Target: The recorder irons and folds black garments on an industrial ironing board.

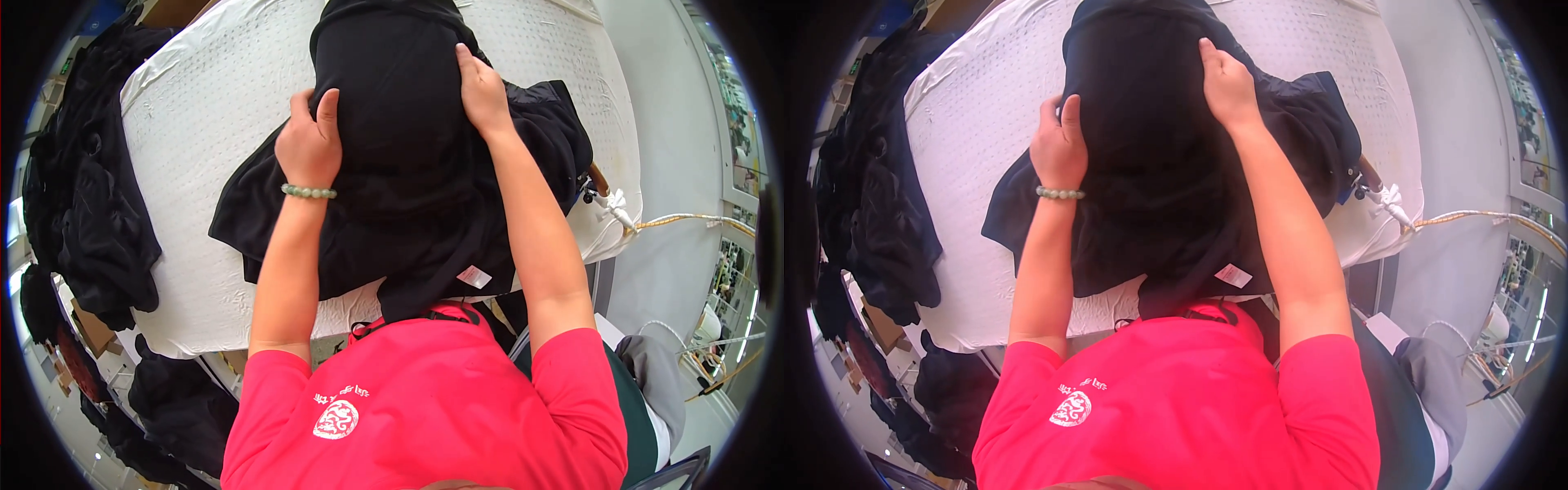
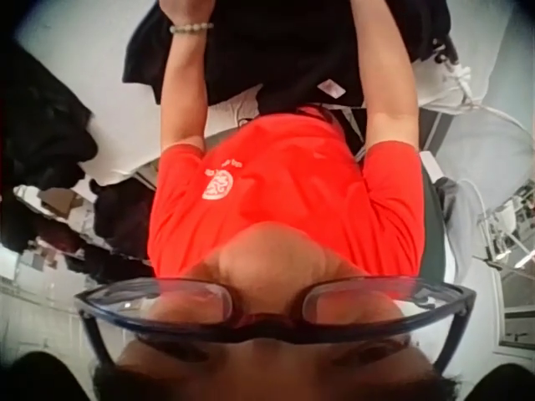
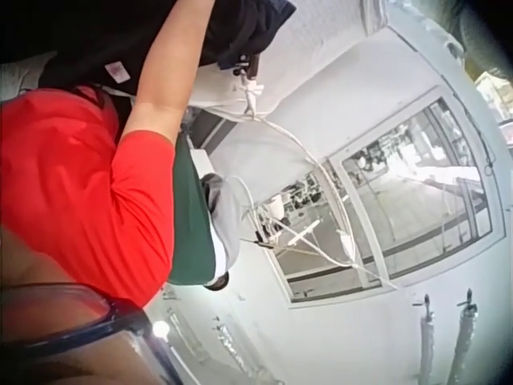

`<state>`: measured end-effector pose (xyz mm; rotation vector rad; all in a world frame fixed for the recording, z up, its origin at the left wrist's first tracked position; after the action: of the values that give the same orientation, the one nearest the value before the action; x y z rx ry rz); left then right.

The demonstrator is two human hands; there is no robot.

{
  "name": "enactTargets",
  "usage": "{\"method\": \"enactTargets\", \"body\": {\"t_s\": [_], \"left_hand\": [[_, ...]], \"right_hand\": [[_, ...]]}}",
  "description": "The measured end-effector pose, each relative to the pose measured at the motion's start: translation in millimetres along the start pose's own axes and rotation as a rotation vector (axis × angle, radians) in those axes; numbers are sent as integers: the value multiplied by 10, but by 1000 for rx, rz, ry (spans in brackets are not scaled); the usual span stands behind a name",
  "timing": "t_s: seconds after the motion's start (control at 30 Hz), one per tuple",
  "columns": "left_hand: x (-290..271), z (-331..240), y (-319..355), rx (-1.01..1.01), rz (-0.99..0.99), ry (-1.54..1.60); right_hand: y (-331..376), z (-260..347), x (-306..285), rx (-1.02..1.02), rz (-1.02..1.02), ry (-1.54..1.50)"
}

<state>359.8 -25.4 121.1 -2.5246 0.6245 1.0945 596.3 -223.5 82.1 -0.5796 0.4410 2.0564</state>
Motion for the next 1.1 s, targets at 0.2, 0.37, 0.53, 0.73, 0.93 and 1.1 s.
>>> {"method": "enactTargets", "body": {"t_s": [0.2, 0.37, 0.53, 0.73, 0.93, 1.1], "left_hand": [[-105, 705, -130, -33, 81, -159], [-362, -236, 37, 489, -124, 321], [-11, -724, -192, 580, 90, 208], [477, -799, -881, 371, 390, 345], [492, -650, -1029, 610, 146, 353], [-10, -766, 3, 605, 16, 325]], "right_hand": [[720, 1088, -182, -416, -162, 261], [638, 781, -198, -412, -215, 74], [490, 536, 68, -316, -153, -277], [-694, 699, 208, -482, 39, -268], [-520, 813, 71, -488, -163, -3], [890, 1043, 7, -898, -295, 143]]}}
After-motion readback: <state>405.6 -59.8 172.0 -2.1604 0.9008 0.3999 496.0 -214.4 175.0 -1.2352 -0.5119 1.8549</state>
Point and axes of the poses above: each hand's wrist, its own y-axis away from the middle knuckle, its own x-axis out of the palm, z = x × y, the point moved 8 cm from there along -y, towards the middle knuckle, and after that the axes turned 7 degrees about -x, right-handed, at the moved point
